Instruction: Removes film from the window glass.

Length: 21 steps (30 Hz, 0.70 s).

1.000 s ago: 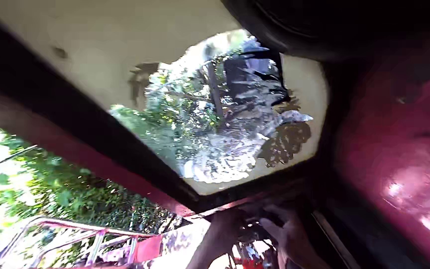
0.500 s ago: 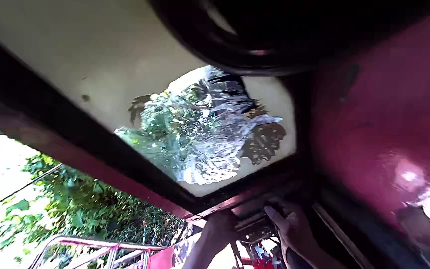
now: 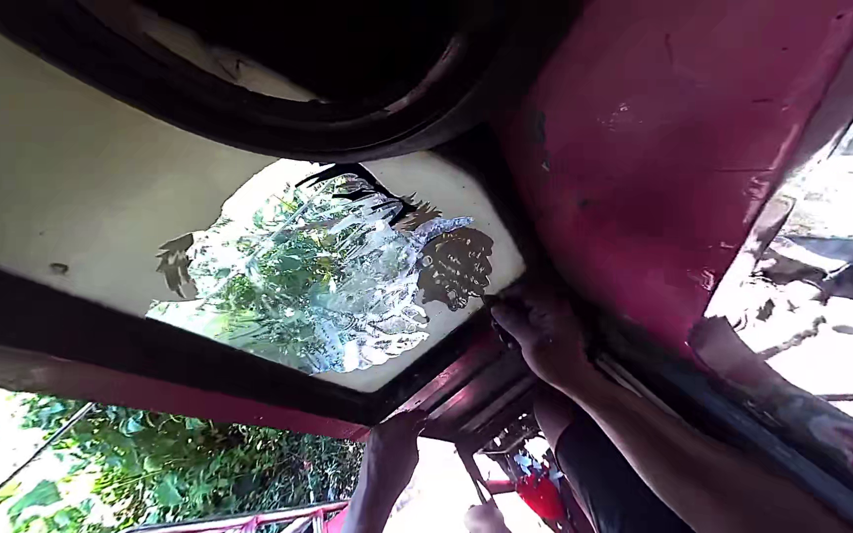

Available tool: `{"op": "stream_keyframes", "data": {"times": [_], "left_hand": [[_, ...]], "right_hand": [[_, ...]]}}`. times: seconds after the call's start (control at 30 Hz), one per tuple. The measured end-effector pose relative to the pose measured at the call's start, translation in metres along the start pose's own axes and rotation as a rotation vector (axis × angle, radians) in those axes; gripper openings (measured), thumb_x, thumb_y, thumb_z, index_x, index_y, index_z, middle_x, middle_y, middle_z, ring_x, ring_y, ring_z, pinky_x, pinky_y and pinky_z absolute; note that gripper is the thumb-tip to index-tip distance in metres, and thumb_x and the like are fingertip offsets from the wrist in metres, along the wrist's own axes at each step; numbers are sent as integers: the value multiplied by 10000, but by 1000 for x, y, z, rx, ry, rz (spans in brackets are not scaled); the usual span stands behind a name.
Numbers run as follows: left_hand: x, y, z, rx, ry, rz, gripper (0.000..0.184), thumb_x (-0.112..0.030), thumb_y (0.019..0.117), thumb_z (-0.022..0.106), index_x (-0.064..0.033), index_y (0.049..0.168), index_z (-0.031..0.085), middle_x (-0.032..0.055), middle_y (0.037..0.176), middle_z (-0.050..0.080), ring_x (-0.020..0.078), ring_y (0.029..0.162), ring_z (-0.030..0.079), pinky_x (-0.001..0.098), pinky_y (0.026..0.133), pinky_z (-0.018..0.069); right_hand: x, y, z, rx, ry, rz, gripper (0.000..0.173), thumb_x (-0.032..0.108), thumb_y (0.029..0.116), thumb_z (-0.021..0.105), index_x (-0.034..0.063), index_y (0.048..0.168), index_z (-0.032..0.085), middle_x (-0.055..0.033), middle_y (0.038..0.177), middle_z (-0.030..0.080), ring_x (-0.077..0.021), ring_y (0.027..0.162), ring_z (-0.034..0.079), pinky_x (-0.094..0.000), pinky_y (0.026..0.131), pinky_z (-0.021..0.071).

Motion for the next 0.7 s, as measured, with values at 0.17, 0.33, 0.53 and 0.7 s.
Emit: {"op": "stream_keyframes", "data": {"times": [0.17, 0.33, 0.53, 0.7], "left_hand": [[14, -9, -2, -90, -47, -3, 185, -56, 937, 643, -36, 1039, 796, 132, 936, 779, 281, 862, 768, 509, 827, 609], [33, -23, -1, -72, -64, -135, 163, -54, 903, 668, -23, 1008, 789, 117, 904, 777, 243, 827, 764, 478, 811, 618], [63, -39, -4, -141, -101, -237, 155, 2, 874, 657, 65, 974, 758, 179, 887, 762, 276, 805, 756, 478, 794, 609], [78, -47, -21, -454, -554, -202, 105, 39, 822, 643, -14, 825, 733, -32, 763, 744, -14, 723, 701, 188, 747, 595]], "right_hand": [[8, 27, -1, -34, -7, -95, 104, 66, 974, 623, 47, 1039, 702, 41, 778, 665, 5, 569, 555, -177, 525, 493], [-12, 36, -20, -194, -174, -178, 110, 70, 971, 638, 7, 1026, 710, -23, 810, 685, -19, 623, 607, -199, 583, 539], [-26, 46, -30, -313, -245, -208, 143, 127, 976, 652, 12, 996, 734, -36, 801, 706, -41, 630, 649, -219, 596, 572], [-31, 53, -26, -256, -227, -184, 131, 142, 995, 636, 38, 1007, 713, 2, 735, 674, -27, 534, 604, -200, 493, 544]]}}
Point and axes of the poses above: each hand's wrist, its own y-axis towards the middle knuckle, its own z-axis out of the palm, x = y × z, the point moved 8 cm from there along y, towards the middle knuckle
